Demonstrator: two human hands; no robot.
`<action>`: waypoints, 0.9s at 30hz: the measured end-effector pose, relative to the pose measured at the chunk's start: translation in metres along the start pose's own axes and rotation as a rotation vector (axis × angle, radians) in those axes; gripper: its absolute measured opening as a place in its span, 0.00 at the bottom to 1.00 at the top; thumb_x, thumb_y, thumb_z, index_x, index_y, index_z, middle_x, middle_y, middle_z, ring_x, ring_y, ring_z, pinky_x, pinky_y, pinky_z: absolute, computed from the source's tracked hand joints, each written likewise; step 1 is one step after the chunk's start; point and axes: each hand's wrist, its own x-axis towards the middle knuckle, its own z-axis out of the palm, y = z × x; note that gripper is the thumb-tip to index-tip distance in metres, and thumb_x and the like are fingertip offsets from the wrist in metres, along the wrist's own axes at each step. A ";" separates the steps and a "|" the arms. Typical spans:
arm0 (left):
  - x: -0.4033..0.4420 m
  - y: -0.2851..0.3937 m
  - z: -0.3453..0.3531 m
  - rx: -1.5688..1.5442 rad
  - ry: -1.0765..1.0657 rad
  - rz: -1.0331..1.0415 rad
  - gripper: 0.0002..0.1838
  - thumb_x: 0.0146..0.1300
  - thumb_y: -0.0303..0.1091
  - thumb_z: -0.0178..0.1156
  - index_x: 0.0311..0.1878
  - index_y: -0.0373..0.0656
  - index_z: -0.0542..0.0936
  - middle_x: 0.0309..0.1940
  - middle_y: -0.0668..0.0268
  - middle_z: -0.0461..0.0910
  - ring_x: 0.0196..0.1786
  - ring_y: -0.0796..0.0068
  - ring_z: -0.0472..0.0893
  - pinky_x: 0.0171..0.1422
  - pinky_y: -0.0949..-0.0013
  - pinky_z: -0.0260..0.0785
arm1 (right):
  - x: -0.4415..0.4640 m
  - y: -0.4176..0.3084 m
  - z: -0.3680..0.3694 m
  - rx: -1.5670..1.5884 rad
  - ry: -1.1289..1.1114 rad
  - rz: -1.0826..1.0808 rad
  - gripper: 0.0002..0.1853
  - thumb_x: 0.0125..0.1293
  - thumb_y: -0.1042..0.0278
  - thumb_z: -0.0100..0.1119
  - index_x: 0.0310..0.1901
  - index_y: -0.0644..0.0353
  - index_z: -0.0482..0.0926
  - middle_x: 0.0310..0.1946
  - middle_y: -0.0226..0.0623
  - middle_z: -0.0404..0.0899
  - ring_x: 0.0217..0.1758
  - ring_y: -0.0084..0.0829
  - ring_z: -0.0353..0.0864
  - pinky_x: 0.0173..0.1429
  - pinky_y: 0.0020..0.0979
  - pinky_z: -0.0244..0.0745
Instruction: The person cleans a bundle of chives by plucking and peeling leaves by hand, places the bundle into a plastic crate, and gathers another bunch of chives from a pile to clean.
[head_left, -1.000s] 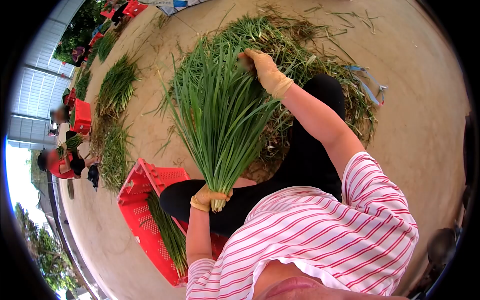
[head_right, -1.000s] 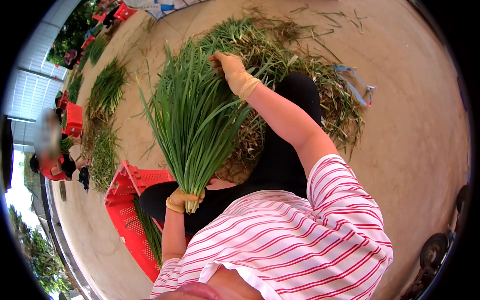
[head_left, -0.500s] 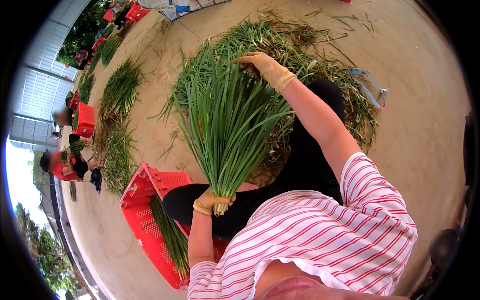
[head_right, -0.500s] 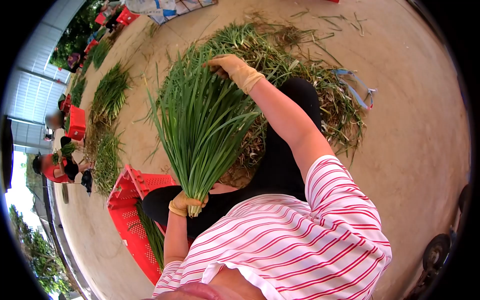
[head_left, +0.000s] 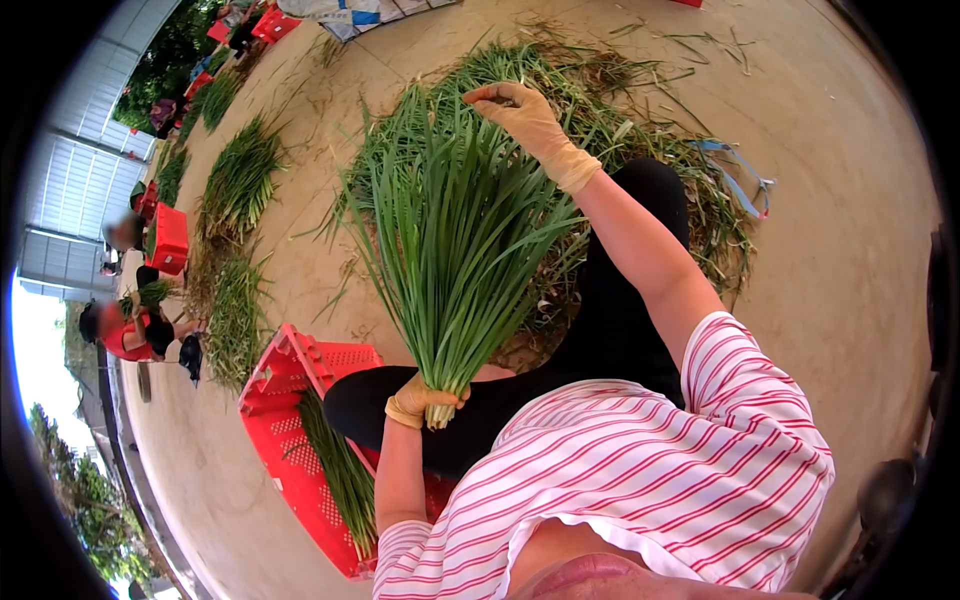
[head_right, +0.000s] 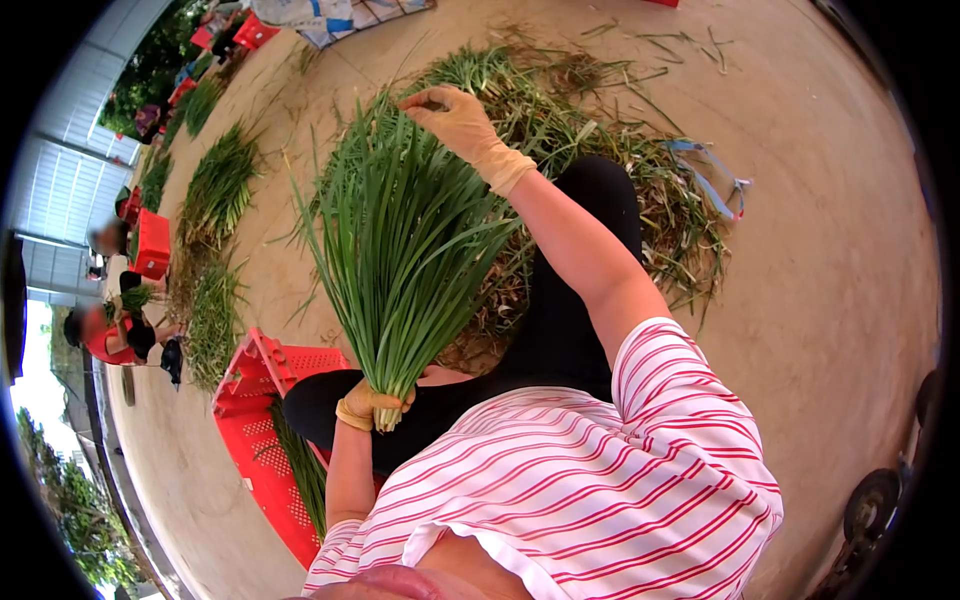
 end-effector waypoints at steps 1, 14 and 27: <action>0.000 0.000 -0.001 -0.006 -0.004 -0.003 0.34 0.37 0.27 0.71 0.52 0.33 0.71 0.32 0.58 0.76 0.30 0.68 0.76 0.29 0.70 0.70 | -0.002 0.000 0.001 0.000 0.001 0.000 0.11 0.58 0.60 0.60 0.40 0.55 0.82 0.42 0.32 0.75 0.45 0.30 0.73 0.53 0.31 0.68; -0.001 0.005 0.003 0.015 -0.006 -0.050 0.34 0.36 0.27 0.71 0.52 0.34 0.71 0.27 0.58 0.77 0.26 0.69 0.76 0.29 0.72 0.70 | -0.013 -0.001 0.021 -1.161 -0.132 -0.449 0.08 0.49 0.65 0.59 0.29 0.58 0.79 0.42 0.35 0.75 0.51 0.37 0.69 0.59 0.40 0.62; -0.001 0.008 0.005 0.012 -0.015 -0.073 0.29 0.38 0.26 0.71 0.48 0.38 0.73 0.29 0.59 0.78 0.29 0.70 0.78 0.33 0.71 0.73 | -0.006 -0.005 0.003 0.334 -0.087 0.298 0.12 0.64 0.68 0.50 0.46 0.62 0.76 0.32 0.33 0.80 0.31 0.24 0.80 0.36 0.24 0.75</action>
